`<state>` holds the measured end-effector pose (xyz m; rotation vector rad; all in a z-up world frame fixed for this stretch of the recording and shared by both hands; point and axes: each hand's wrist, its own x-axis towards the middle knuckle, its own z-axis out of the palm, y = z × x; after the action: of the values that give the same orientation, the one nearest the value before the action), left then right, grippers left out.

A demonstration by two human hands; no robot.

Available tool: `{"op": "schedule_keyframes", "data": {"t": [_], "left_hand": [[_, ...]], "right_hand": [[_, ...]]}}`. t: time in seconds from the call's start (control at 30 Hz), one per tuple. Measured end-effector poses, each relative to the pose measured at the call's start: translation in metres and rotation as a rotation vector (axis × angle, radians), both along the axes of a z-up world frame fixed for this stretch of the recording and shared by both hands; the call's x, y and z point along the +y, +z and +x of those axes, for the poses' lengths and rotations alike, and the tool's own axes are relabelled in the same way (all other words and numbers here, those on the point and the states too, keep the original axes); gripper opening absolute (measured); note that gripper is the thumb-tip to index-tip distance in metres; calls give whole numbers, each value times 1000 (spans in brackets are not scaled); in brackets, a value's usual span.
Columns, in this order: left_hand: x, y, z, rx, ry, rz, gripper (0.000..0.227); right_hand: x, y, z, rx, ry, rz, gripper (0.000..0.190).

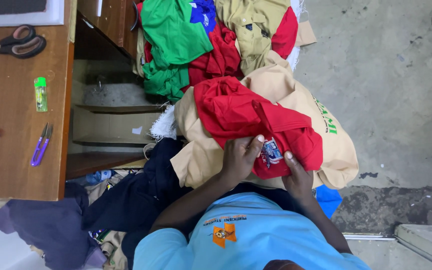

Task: Sorting and inspecting various colored shirts from a pile on the floor

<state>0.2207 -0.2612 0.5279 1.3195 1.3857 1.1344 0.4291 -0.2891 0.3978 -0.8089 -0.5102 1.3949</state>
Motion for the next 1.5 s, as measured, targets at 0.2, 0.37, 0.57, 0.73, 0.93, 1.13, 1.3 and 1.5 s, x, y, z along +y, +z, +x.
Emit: {"op": "schedule_keyframes", "data": {"t": [0.2,0.37,0.57,0.73,0.93,1.13,1.3,1.5], "left_hand": [[-1,-13,2,49,-31,32,57],[-2,1,3,75,-45,51,62],[-2,6,2,136,-72,45,61],[-4,-10,-1,157,-68,8,61],[-7,-8,-2,161,-64,5,61],[-10,-6,0,158,-82,15,61],[-8,-12,-1,168,-71,0,62],[-5,-10,-3,196,-52,23,59]], "right_hand": [[2,3,-2,-2,-12,6,54],[4,6,-3,-6,-28,-1,54],[7,9,-3,-8,-46,8,54],[11,10,2,-9,-55,2,53],[14,12,2,-10,-71,12,53],[13,-1,8,-10,-85,20,53],[5,-97,63,-36,-102,0,54],[13,9,2,-8,-90,10,54]]}}
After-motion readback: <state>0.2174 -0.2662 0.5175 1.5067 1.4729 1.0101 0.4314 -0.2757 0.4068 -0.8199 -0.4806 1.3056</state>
